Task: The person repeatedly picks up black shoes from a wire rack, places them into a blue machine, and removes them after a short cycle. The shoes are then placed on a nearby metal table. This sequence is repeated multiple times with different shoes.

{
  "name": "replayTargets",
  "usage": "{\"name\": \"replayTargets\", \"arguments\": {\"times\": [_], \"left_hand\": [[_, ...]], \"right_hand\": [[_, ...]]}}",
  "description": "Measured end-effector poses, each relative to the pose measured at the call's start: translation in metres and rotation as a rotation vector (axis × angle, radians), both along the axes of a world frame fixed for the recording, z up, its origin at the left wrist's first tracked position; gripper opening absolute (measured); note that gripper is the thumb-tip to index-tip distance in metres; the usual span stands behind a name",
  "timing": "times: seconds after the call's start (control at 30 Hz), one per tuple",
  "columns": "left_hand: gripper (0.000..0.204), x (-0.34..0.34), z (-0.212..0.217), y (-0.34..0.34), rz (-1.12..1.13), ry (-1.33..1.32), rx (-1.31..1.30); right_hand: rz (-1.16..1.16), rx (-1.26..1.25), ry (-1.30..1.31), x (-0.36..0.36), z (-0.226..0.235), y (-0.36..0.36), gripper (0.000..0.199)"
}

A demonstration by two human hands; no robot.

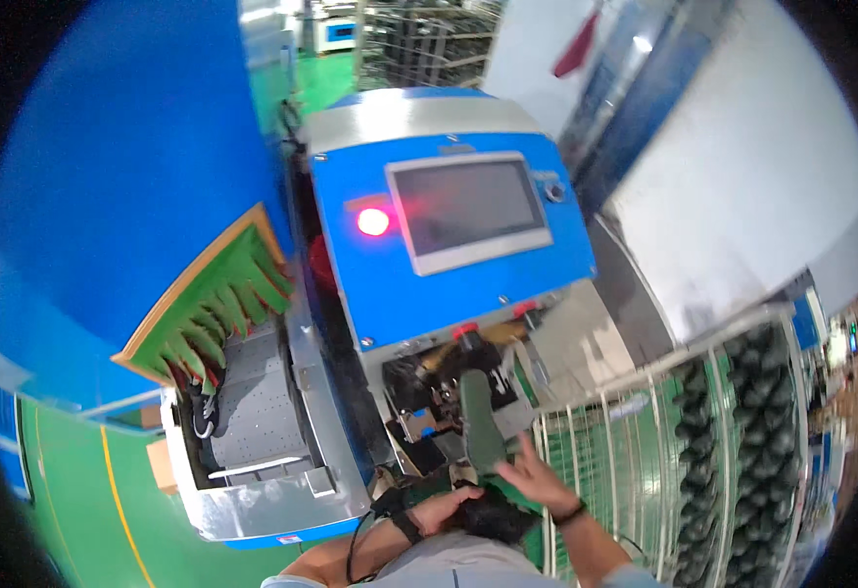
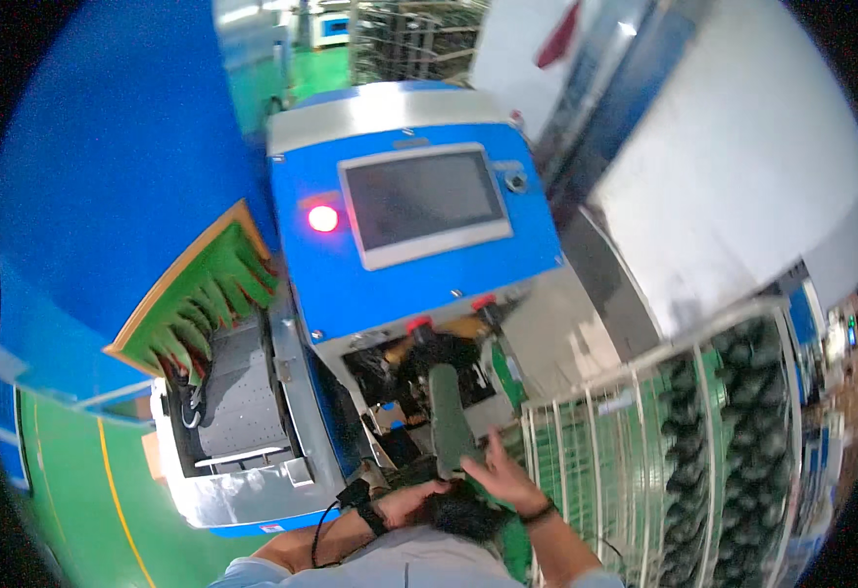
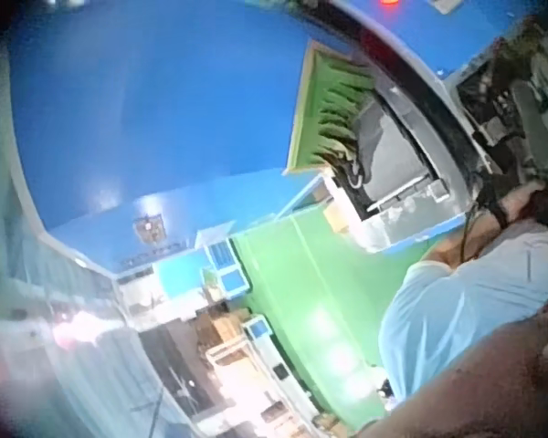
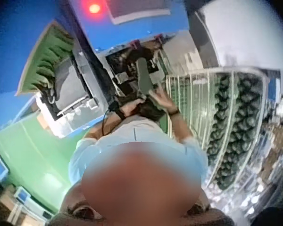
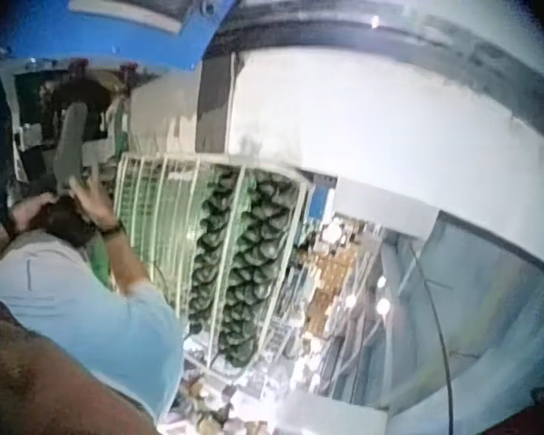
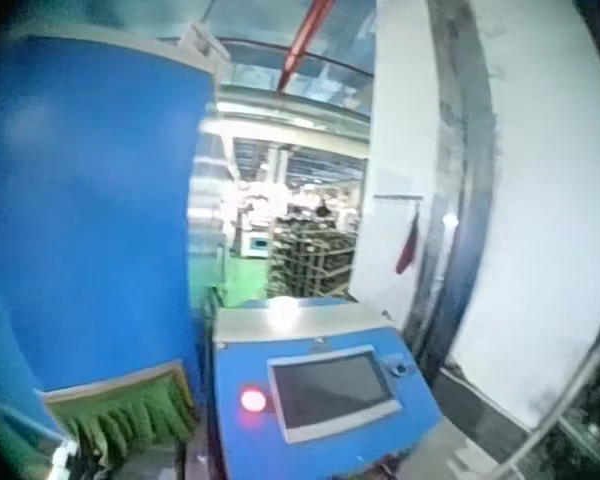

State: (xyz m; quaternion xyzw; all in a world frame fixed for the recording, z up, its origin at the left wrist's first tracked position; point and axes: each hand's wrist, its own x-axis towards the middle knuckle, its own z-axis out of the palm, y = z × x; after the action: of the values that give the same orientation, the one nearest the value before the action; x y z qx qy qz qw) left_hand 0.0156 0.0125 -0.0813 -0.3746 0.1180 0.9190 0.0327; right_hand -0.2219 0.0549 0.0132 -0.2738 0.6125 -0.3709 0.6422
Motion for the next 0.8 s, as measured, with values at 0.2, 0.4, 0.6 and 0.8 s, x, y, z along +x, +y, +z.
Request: {"name": "replayTargets", "arguments": {"times": [0.2,0.4,0.6,0.8], "left_hand": [[0.041,0.030,0.062,-0.005,-0.014,-0.187,-0.465],[0.051,0.029,0.070,-0.003,0.163,-0.240,-0.666],[0.052,-0.026,0.004,-0.014,-0.141,-0.370,-0.687],[0.070,-0.133,0.042,0.020,-0.590,-0.351,-0.987]], "right_hand": [[-0.477,-0.332,-0.347,0.057,-0.028,-0.035,0.072],[-0.892,-0.300,0.088,-0.067,0.023,0.165,0.073],[-1.886,-0.742,-0.245,-0.123,0.026,0.465,0.037],[-1.902,-1.438,-0.646,-0.159,-0.012,0.680,0.047]]}}
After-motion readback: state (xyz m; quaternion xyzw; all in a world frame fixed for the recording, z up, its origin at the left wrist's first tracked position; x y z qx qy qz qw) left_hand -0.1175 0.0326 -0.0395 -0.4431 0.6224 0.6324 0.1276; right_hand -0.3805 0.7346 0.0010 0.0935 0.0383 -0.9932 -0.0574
